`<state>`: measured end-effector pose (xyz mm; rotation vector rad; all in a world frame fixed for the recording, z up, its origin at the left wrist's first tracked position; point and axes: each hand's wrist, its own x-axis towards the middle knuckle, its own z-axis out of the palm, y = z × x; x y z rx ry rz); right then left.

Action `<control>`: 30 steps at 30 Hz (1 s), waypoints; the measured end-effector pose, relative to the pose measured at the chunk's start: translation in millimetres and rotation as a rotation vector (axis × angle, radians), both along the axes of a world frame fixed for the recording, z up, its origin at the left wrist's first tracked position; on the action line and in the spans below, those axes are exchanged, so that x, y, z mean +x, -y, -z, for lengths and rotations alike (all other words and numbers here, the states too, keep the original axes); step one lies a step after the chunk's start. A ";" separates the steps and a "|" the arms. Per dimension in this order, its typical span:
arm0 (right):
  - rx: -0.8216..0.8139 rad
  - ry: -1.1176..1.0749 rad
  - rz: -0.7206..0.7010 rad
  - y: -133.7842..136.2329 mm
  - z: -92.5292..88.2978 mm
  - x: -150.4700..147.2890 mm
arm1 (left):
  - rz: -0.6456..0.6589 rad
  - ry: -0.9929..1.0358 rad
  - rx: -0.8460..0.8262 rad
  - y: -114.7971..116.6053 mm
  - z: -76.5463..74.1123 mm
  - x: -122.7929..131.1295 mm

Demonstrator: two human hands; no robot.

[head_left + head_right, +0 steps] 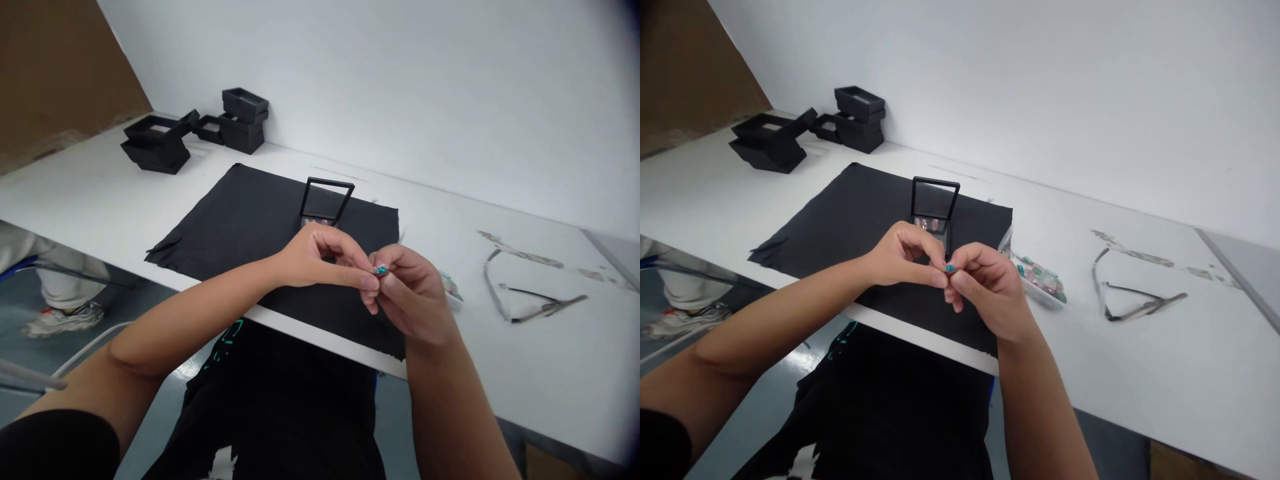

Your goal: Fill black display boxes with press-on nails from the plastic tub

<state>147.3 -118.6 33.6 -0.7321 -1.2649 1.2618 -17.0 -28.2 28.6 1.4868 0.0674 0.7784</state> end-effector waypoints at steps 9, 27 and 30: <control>-0.025 0.009 -0.135 4.8 -1.9 -0.8 | 0.261 -0.026 -0.159 1.3 0.7 -3.5; -0.014 0.054 0.015 2.7 -1.8 2.5 | -0.075 0.048 0.054 5.4 2.9 -1.5; -0.086 0.036 0.066 0.6 -1.1 1.4 | -0.161 0.078 0.067 7.1 3.5 -0.7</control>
